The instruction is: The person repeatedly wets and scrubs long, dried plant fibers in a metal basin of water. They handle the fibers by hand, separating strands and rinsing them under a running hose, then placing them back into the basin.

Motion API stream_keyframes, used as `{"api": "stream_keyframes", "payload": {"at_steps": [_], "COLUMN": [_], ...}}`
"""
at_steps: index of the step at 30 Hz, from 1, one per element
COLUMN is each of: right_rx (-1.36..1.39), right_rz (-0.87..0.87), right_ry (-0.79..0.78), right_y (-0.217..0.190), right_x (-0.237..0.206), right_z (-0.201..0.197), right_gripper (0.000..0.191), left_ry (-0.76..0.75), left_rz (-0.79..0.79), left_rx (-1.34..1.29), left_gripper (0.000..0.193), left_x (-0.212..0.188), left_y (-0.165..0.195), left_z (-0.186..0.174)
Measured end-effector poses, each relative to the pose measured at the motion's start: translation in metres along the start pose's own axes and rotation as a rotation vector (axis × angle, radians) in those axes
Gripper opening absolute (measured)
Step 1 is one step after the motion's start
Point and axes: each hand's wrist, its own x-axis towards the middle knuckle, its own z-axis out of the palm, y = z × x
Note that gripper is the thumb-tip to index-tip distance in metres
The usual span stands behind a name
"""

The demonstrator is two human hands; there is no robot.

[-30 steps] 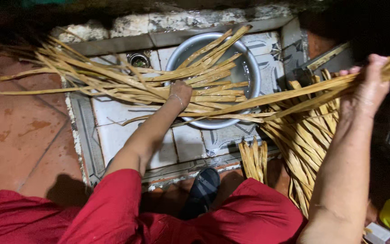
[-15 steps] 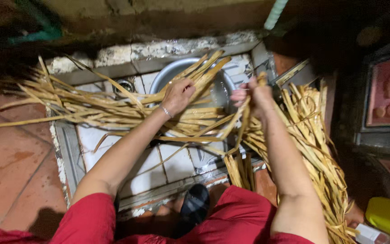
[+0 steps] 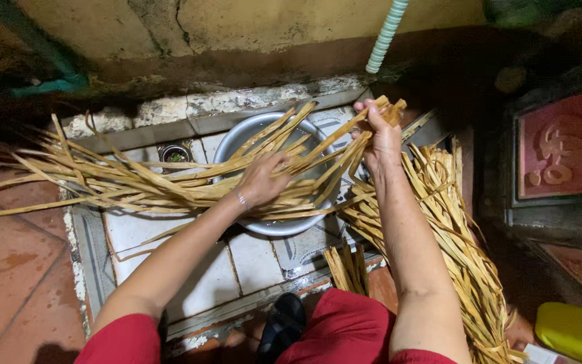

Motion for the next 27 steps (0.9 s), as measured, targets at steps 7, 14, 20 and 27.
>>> {"api": "stream_keyframes", "payload": {"at_steps": [7,14,20,27], "right_rx": [-0.124,0.043,0.156,0.079], "right_rz": [0.115,0.043,-0.083,-0.043], "right_ry": [-0.157,-0.104,0.173,0.355], "right_y": [-0.005,0.0,0.006,-0.008], "right_x": [-0.021,-0.022,-0.003,0.015], "right_z": [0.048,0.051,0.041,0.016], "right_gripper": [0.029,0.027,0.014,0.016], "left_ry": [0.007,-0.039,-0.216,-0.205], "left_rz": [-0.204,-0.207,-0.068,0.123], "left_rx": [-0.154,0.02,0.322,0.308], "left_gripper": [0.041,0.032,0.026,0.02], "left_x": [0.103,0.141,0.137,0.117], "left_y": [0.048,0.069,0.085,0.095], "left_z": [0.028,0.048,0.063,0.08]}}
